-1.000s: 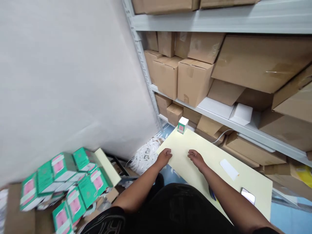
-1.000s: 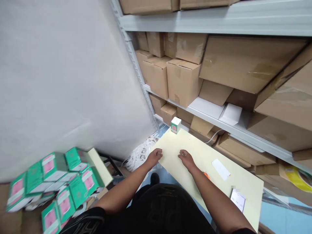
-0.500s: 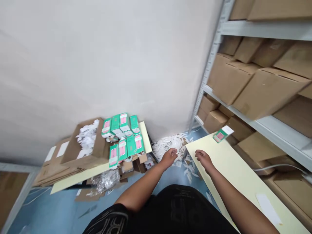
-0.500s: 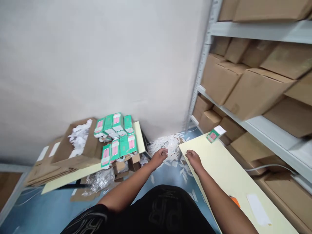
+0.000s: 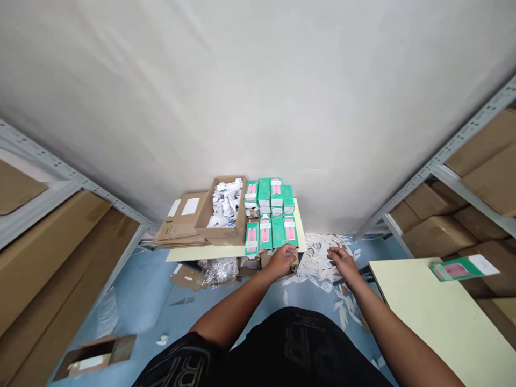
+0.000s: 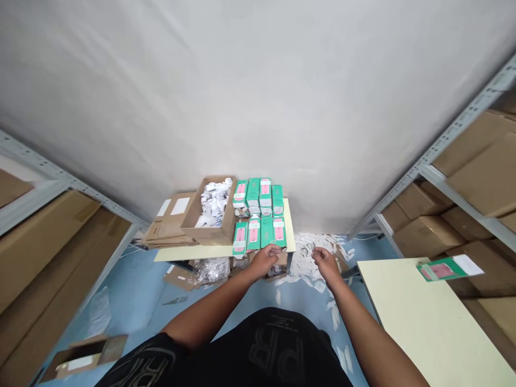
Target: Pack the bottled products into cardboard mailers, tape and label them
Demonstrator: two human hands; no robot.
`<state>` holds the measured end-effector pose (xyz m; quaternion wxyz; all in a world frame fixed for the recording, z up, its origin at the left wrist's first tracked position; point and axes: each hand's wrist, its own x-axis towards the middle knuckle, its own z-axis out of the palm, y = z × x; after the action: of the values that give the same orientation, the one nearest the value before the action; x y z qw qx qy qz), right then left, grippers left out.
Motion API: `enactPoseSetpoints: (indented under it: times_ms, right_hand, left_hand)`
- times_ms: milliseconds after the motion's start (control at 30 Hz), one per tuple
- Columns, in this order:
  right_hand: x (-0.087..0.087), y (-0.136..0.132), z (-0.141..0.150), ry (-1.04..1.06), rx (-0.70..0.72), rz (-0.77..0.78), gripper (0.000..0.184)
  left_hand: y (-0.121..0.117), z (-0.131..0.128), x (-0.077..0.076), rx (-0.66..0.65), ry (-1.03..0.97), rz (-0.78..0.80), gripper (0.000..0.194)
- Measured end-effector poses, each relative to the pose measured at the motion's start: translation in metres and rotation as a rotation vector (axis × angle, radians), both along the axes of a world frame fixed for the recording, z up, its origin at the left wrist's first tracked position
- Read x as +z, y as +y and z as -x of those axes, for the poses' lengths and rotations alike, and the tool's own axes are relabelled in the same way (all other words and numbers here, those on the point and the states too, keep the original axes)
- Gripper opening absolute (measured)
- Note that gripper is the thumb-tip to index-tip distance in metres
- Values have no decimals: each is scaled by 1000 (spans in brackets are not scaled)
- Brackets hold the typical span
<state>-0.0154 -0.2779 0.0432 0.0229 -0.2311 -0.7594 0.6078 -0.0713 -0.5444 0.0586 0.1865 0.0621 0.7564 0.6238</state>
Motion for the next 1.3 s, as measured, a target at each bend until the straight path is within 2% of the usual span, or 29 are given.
enactPoseSetpoints:
  times_ms: [200, 333, 467, 567, 700, 800, 867, 967, 1067, 1200, 1300]
  right_hand:
    - [24, -77, 45, 12, 150, 75, 39]
    - [37, -111, 83, 1, 277, 133, 41]
    - [47, -145, 130, -2, 454, 174, 47]
    - [58, -178, 163, 50, 628, 210, 47]
    - [72, -235, 196, 123, 837, 242, 42]
    - [78, -286, 213, 120, 938, 230, 38]
    - [78, -322, 221, 120, 991, 192, 37]
    - [76, -379, 234, 137, 1060, 117, 35]
    - [70, -437, 247, 174, 1091, 89, 34]
    - [53, -506, 265, 202, 1065, 22, 33]
    - [35, -546, 275, 198, 1020, -63, 31]
  left_hand:
    - [-71, 16, 3, 134, -16, 3, 29]
    - [-102, 21, -1, 245, -26, 30, 31]
    - [-132, 21, -1, 443, -76, 39, 27]
    - [-161, 19, 8, 627, -43, 32, 24]
    - [-212, 20, 30, 861, 28, 41, 27]
    - [-257, 20, 40, 973, 27, 54, 30]
    - [-288, 18, 41, 1021, 14, 63, 30]
    - [-337, 18, 34, 1055, -12, 102, 30]
    - [-389, 28, 23, 1012, -48, 196, 29]
    - [-464, 60, 12, 914, -60, 387, 30]
    - [-518, 90, 2, 809, -35, 549, 31]
